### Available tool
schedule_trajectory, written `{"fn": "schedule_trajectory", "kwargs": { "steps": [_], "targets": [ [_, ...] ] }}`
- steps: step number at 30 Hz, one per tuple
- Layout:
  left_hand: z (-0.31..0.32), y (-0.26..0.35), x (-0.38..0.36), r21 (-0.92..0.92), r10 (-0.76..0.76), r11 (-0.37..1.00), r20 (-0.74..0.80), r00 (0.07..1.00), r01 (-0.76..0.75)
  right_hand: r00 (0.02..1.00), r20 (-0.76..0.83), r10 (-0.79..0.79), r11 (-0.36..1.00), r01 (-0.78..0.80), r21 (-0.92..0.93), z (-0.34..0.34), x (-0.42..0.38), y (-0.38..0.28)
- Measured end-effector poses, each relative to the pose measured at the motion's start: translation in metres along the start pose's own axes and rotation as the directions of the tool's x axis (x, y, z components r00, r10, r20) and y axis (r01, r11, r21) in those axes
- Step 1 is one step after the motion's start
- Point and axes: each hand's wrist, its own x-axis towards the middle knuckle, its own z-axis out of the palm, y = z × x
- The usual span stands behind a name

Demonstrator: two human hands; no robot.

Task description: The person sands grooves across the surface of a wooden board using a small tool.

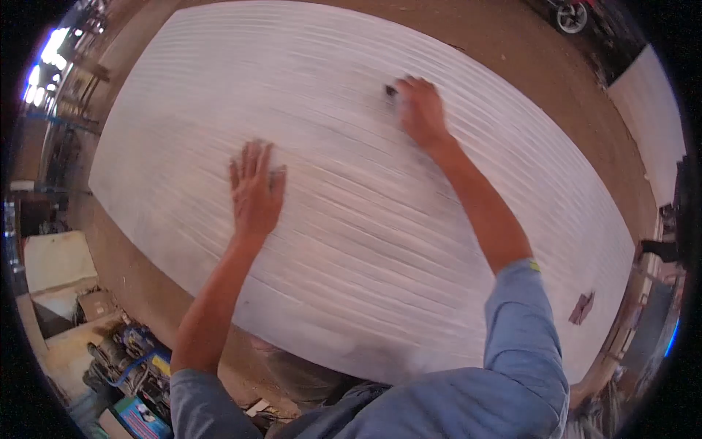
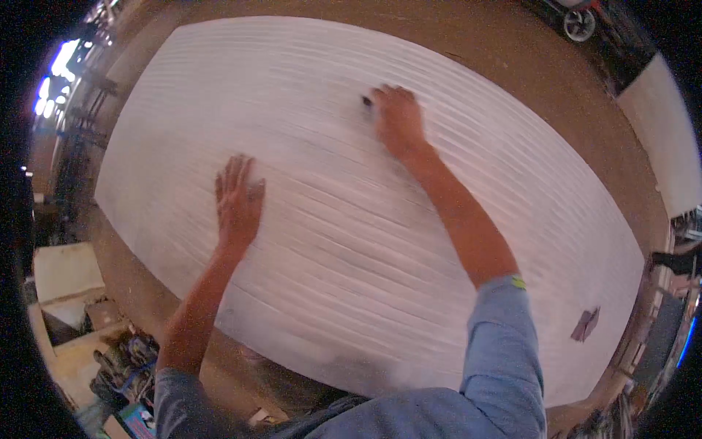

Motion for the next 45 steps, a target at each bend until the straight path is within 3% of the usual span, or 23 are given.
{"fn": "schedule_trajectory", "kwargs": {
  "steps": [2, 5, 7, 9, 16, 18, 20, 22, 23, 26, 28, 29, 31, 33, 35, 37, 38, 39, 41, 42, 43, 44, 45],
  "targets": [
    [-0.002, 0.015, 0.002, -0.004, -0.022, 1.000, 0.008, 1.000, 0.022, 0.989, 0.138, 0.058, 0.996, -0.048, -0.077, 0.045, 0.061, -0.040],
    [-0.009, 0.003, 0.000, -0.032, -0.035, 0.999, 0.017, 0.999, 0.036, 0.989, 0.127, 0.079, 0.996, -0.072, -0.061, 0.109, 0.137, -0.100],
    [-0.008, 0.007, 0.002, -0.059, -0.018, 0.998, 0.020, 1.000, 0.019, 0.989, 0.099, 0.109, 0.994, -0.106, -0.038, 0.110, 0.151, -0.107],
    [-0.006, 0.004, 0.003, 0.026, -0.044, 0.999, 0.037, 0.998, 0.043, 0.979, 0.168, 0.114, 0.993, -0.106, -0.056, 0.090, 0.134, -0.097],
    [0.005, -0.004, -0.003, -0.001, 0.026, 1.000, -0.012, 1.000, -0.026, 0.987, 0.043, 0.153, 0.985, -0.149, -0.090, -0.070, -0.084, 0.056],
    [0.013, -0.009, -0.003, 0.030, 0.036, 0.999, -0.025, 0.999, -0.036, 0.956, 0.133, 0.261, 0.956, -0.237, -0.176, -0.134, -0.153, 0.104],
    [0.017, -0.013, -0.003, 0.030, 0.050, 0.998, -0.008, 0.999, -0.050, 0.933, 0.118, 0.339, 0.915, -0.299, -0.270, -0.189, -0.228, 0.151],
    [0.016, -0.011, -0.003, 0.041, 0.062, 0.997, 0.006, 0.998, -0.062, 0.947, 0.004, 0.321, 0.899, -0.303, -0.316, -0.235, -0.312, 0.210],
    [0.013, -0.011, -0.002, 0.018, 0.054, 0.998, 0.008, 0.998, -0.054, 0.921, -0.024, 0.390, 0.880, -0.380, -0.285, -0.260, -0.347, 0.231],
    [0.007, 0.000, -0.001, 0.015, 0.034, 0.999, 0.040, 0.999, -0.035, 0.896, -0.120, 0.428, 0.791, -0.435, -0.431, -0.331, -0.454, 0.306],
    [0.011, -0.001, -0.002, 0.023, 0.038, 0.999, 0.021, 0.999, -0.038, 0.725, 0.004, 0.689, 0.683, -0.647, -0.339, -0.372, -0.438, 0.282],
    [0.013, -0.004, -0.001, 0.035, 0.027, 0.999, 0.023, 0.999, -0.028, 0.729, 0.014, 0.684, 0.692, -0.643, -0.329, -0.368, -0.431, 0.274],
    [0.019, -0.012, -0.002, 0.111, 0.057, 0.992, 0.025, 0.998, -0.059, 0.791, 0.077, 0.606, 0.743, -0.529, -0.411, -0.338, -0.402, 0.263],
    [0.014, -0.011, -0.003, 0.099, 0.101, 0.990, -0.039, 0.994, -0.097, 0.847, 0.088, 0.525, 0.819, -0.475, -0.321, -0.294, -0.347, 0.228],
    [0.001, 0.008, -0.003, 0.058, 0.005, 0.998, 0.026, 1.000, -0.006, 0.889, 0.084, 0.451, 0.874, -0.420, -0.242, -0.246, -0.297, 0.197],
    [0.007, 0.005, -0.001, 0.099, 0.011, 0.995, 0.045, 0.999, -0.015, 0.932, 0.129, 0.337, 0.931, -0.310, -0.193, -0.194, -0.247, 0.173],
    [0.005, 0.011, 0.000, 0.084, 0.001, 0.996, 0.052, 0.999, -0.005, 0.942, 0.155, 0.296, 0.945, -0.266, -0.191, -0.170, -0.212, 0.149],
    [0.003, 0.014, 0.001, 0.087, -0.015, 0.996, 0.048, 0.999, 0.010, 0.897, 0.275, 0.345, 0.938, -0.318, -0.139, -0.152, -0.169, 0.123],
    [-0.002, 0.014, 0.003, 0.054, -0.002, 0.999, 0.045, 0.999, 0.000, 0.982, 0.123, 0.140, 0.987, -0.129, -0.092, -0.086, -0.113, 0.091],
    [-0.002, 0.004, 0.002, 0.051, -0.020, 0.999, 0.040, 0.999, 0.018, 0.971, 0.185, 0.151, 0.988, -0.151, -0.013, -0.063, -0.067, 0.048],
    [-0.004, 0.006, 0.002, 0.039, -0.001, 0.999, 0.037, 0.999, 0.000, 0.995, 0.091, 0.042, 0.998, -0.038, -0.047, -0.025, -0.037, 0.034],
    [-0.004, 0.007, 0.002, 0.027, 0.017, 0.999, 0.033, 0.999, -0.018, 1.000, -0.008, 0.021, 1.000, -0.021, -0.014, -0.002, -0.003, 0.003],
    [-0.007, 0.005, 0.002, 0.030, 0.000, 1.000, 0.028, 1.000, -0.001, 0.999, 0.046, -0.020, 1.000, 0.020, 0.015, 0.025, 0.038, -0.017]
  ]
}}
